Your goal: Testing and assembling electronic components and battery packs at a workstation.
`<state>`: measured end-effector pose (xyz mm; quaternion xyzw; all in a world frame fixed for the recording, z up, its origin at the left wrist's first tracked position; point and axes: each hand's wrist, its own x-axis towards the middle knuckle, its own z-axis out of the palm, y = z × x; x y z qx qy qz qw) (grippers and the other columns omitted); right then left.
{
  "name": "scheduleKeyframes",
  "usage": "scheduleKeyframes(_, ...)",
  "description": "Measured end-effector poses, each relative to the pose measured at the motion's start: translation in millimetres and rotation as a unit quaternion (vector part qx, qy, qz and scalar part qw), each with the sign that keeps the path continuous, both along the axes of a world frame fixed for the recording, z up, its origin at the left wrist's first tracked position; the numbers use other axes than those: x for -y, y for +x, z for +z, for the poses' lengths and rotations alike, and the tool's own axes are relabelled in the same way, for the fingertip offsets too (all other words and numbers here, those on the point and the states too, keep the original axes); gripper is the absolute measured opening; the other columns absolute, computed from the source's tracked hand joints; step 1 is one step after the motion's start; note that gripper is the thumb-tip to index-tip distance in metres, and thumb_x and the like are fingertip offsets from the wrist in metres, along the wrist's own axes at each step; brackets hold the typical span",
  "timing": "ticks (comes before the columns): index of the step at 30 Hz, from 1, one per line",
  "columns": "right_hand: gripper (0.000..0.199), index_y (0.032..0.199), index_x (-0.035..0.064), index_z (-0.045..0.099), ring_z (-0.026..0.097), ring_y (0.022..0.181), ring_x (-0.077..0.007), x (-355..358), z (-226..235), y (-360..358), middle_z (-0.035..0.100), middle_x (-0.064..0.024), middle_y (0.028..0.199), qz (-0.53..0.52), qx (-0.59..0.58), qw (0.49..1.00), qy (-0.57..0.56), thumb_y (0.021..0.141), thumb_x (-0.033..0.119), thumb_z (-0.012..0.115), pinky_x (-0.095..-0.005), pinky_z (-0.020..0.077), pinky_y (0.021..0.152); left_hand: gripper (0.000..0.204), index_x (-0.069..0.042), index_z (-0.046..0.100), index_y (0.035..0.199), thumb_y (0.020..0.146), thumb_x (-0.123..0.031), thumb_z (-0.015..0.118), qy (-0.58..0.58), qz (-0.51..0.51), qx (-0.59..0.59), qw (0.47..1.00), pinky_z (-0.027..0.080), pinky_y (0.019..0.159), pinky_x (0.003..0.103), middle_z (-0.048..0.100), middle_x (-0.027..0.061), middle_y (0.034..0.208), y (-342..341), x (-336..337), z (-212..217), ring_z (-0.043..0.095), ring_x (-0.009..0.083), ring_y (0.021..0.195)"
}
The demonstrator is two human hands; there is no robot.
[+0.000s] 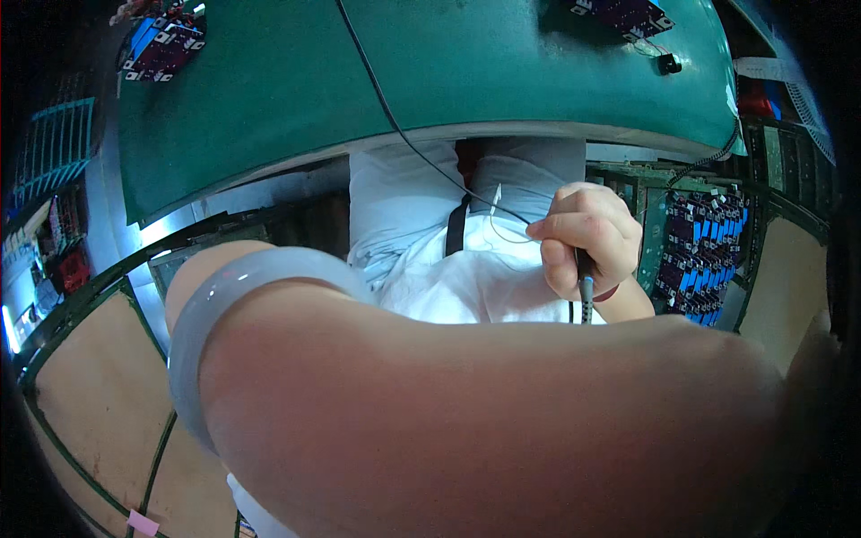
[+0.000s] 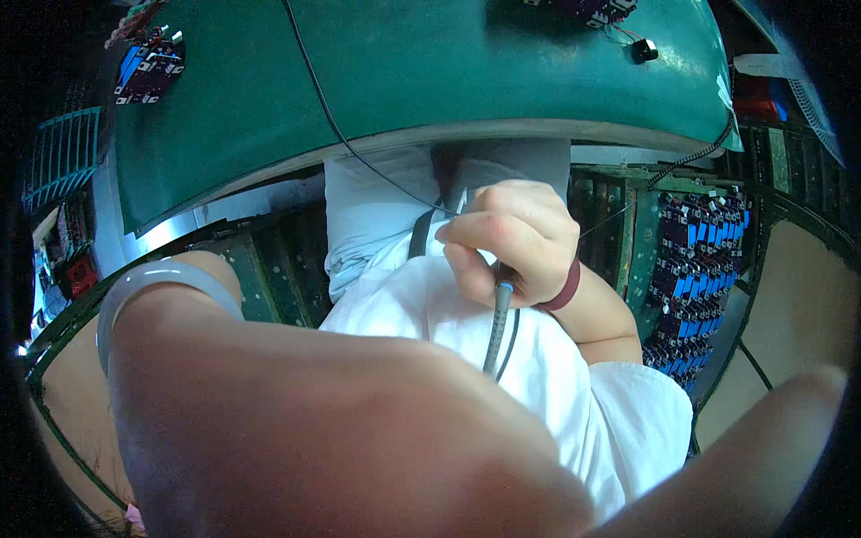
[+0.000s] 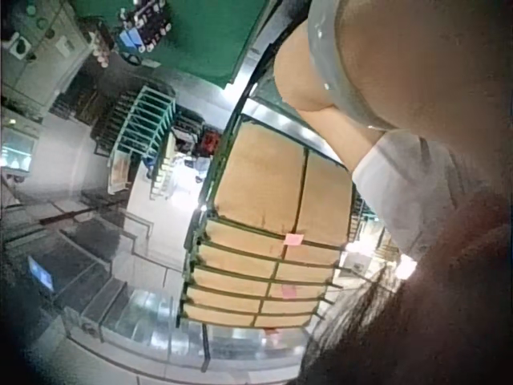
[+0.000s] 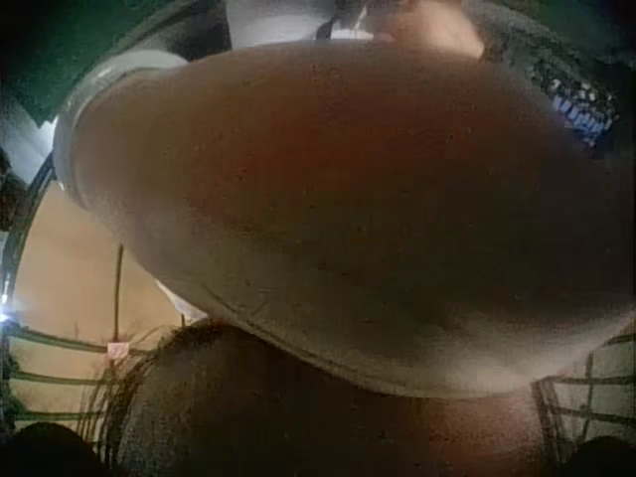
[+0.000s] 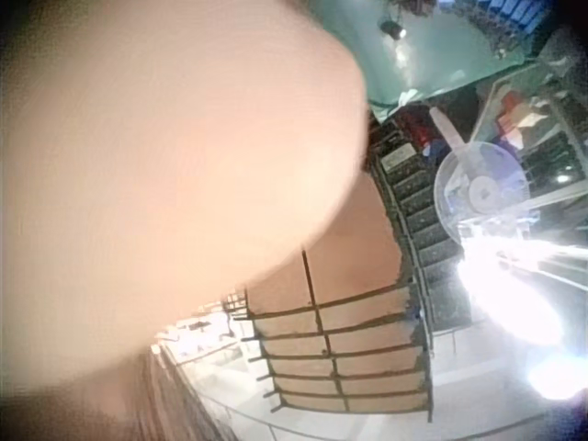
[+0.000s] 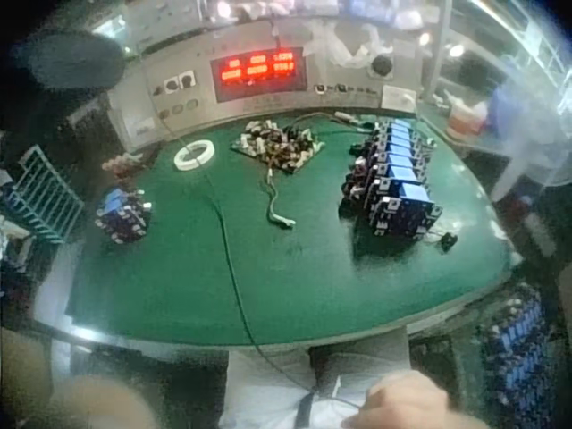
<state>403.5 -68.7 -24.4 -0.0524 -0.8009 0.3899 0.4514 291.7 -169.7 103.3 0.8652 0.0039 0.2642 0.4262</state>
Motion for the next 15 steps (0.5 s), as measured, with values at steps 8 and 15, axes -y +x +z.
scheduleKeyframes(8,0.019,0.086,-0.0008,0.070,0.057,0.049,-0.0219,-3.2,3.5,-0.6,0.056,-0.0078,0.064,0.000,0.018,1.000,0.002,0.068,-0.006,0.070,-0.0322,0.0430,0.046,0.009,-0.020,0.061,0.084,0.091,-0.017,0.055,-0.011,0.032,-0.033,0.999,0.040,0.078,0.052,0.056,0.0052,0.079,-27.0,-6.7,2.1,0.058,0.0232,0.066)
scheduleKeyframes(15,0.019,0.088,0.0001,0.069,0.058,0.051,-0.0232,-16.4,9.2,1.3,0.059,-0.0084,0.066,-0.044,0.009,0.999,0.022,0.070,-0.005,0.072,-0.0328,0.0446,0.048,0.009,-0.020,0.061,0.084,0.091,-0.017,0.055,-0.015,0.069,-0.069,0.995,0.041,0.077,0.052,0.057,0.0049,0.079,-52.1,-2.4,8.5,0.058,0.0228,0.066)
